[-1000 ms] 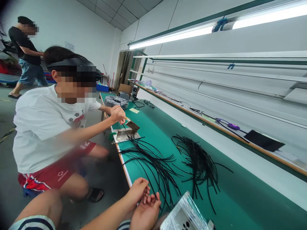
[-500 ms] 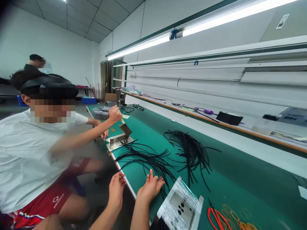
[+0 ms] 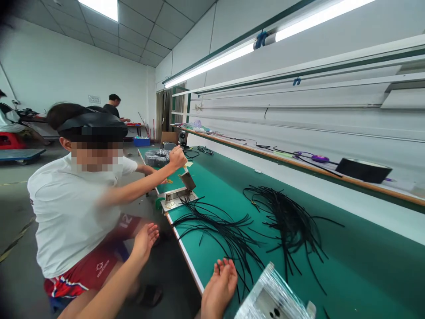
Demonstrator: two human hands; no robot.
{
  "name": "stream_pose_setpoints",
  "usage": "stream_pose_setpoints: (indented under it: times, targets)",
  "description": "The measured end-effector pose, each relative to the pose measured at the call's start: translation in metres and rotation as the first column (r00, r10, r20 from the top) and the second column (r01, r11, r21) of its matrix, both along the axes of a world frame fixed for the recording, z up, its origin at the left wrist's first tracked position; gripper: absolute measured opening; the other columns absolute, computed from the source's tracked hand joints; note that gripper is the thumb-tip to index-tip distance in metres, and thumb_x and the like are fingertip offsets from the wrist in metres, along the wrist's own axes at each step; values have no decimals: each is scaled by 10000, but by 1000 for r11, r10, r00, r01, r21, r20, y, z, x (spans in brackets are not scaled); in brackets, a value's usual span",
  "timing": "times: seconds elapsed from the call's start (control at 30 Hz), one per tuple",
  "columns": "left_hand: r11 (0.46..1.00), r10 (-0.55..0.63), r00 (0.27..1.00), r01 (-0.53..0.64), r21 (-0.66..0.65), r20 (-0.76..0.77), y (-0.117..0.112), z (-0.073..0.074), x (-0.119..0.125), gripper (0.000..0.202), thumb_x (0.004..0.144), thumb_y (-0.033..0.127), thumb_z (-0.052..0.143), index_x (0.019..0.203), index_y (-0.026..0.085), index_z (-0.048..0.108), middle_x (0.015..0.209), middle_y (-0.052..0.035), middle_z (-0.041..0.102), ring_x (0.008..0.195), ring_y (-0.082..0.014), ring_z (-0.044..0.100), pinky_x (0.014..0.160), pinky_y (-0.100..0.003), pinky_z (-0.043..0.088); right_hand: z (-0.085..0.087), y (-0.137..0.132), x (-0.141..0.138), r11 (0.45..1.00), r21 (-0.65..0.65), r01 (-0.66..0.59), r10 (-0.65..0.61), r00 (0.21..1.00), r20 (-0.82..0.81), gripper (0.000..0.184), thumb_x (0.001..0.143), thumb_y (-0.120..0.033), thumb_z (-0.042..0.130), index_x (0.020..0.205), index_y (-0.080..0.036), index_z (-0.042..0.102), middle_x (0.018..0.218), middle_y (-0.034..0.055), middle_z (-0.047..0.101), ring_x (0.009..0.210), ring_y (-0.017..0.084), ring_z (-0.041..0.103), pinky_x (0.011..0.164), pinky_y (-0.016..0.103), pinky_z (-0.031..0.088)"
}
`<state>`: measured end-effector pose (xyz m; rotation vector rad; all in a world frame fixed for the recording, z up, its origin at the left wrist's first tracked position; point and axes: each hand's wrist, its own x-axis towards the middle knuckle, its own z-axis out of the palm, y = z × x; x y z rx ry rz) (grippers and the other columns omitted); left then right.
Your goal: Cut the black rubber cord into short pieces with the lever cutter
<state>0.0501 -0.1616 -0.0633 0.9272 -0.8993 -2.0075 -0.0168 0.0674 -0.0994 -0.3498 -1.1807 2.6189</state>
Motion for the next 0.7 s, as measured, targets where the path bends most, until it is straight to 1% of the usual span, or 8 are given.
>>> stream_pose_setpoints:
  times: [0.13, 0.2, 0.23, 0.3, 0.37, 0.47, 0.57, 0.7]
  targets:
    - [990, -69, 996, 75, -121, 51, -1, 1, -12, 108, 832, 216, 545, 867, 134, 606, 827, -81, 652, 649, -145, 618, 701, -313, 527, 0, 2, 0, 999, -46, -27, 27, 999, 17, 401, 703, -479, 695, 945, -187, 568, 906, 4, 564, 776, 95, 554, 684, 233, 478]
    - [914, -137, 978, 186, -362, 156, 17, -9, -12, 176, 733, 225, 658, 891, 148, 659, 907, -95, 669, 821, -214, 644, 851, -388, 511, 3, 2, 1, 998, -58, -23, 24, 999, 25, 398, 705, -480, 693, 943, -186, 571, 878, -4, 563, 760, 93, 551, 689, 238, 475]
    - [809, -153, 958, 263, -525, 243, 30, -16, -11, 254, 706, 244, 683, 946, 161, 677, 1006, -110, 667, 954, -254, 631, 938, -422, 473, 3, 2, 2, 998, -63, -16, 18, 999, 31, 395, 703, -481, 693, 932, -185, 568, 862, -8, 561, 751, 93, 550, 688, 241, 472]
    - [465, -125, 894, 437, -770, 431, 56, -29, -7, 409, 730, 300, 660, 1126, 202, 656, 1260, -123, 590, 1198, -298, 524, 1061, -462, 377, 4, 1, 4, 998, -58, -14, 16, 999, 38, 402, 689, -487, 700, 913, -182, 562, 839, -14, 561, 731, 92, 547, 686, 244, 466]
    - [170, -65, 832, 553, -815, 551, 77, -37, -4, 467, 795, 332, 587, 1254, 247, 595, 1430, -105, 465, 1312, -304, 424, 1097, -478, 331, 1, 0, 5, 999, -3, -48, 48, 999, 22, 419, 688, -506, 696, 916, -180, 563, 834, -13, 574, 711, 91, 543, 678, 247, 459]
    - [-23, -26, 790, 612, -790, 613, 92, -41, -14, 437, 843, 354, 533, 1268, 273, 593, 1486, -91, 410, 1356, -310, 374, 1117, -489, 291, -8, -4, 7, 975, 184, -129, 135, 991, -23, 442, 718, -573, 636, 901, -174, 581, 767, -13, 587, 659, 100, 529, 639, 254, 451]
    - [-7, -89, 784, 616, -788, 614, 92, -40, -39, 420, 798, 377, 598, 1194, 247, 647, 1433, -124, 479, 1352, -345, 377, 1134, -539, 207, -19, -9, 18, 919, 357, -169, 204, 977, -62, 456, 740, -622, 581, 832, -176, 608, 648, -24, 561, 587, 112, 510, 591, 265, 450]
    - [249, -301, 836, 533, -809, 458, 88, -28, -75, 394, 616, 314, 756, 994, 213, 716, 1272, -133, 620, 1287, -380, 445, 1138, -518, 178, -28, 4, 61, 858, 511, -60, 175, 968, -180, 378, 784, -583, 573, 780, -207, 615, 650, -20, 561, 550, 121, 507, 520, 277, 462]
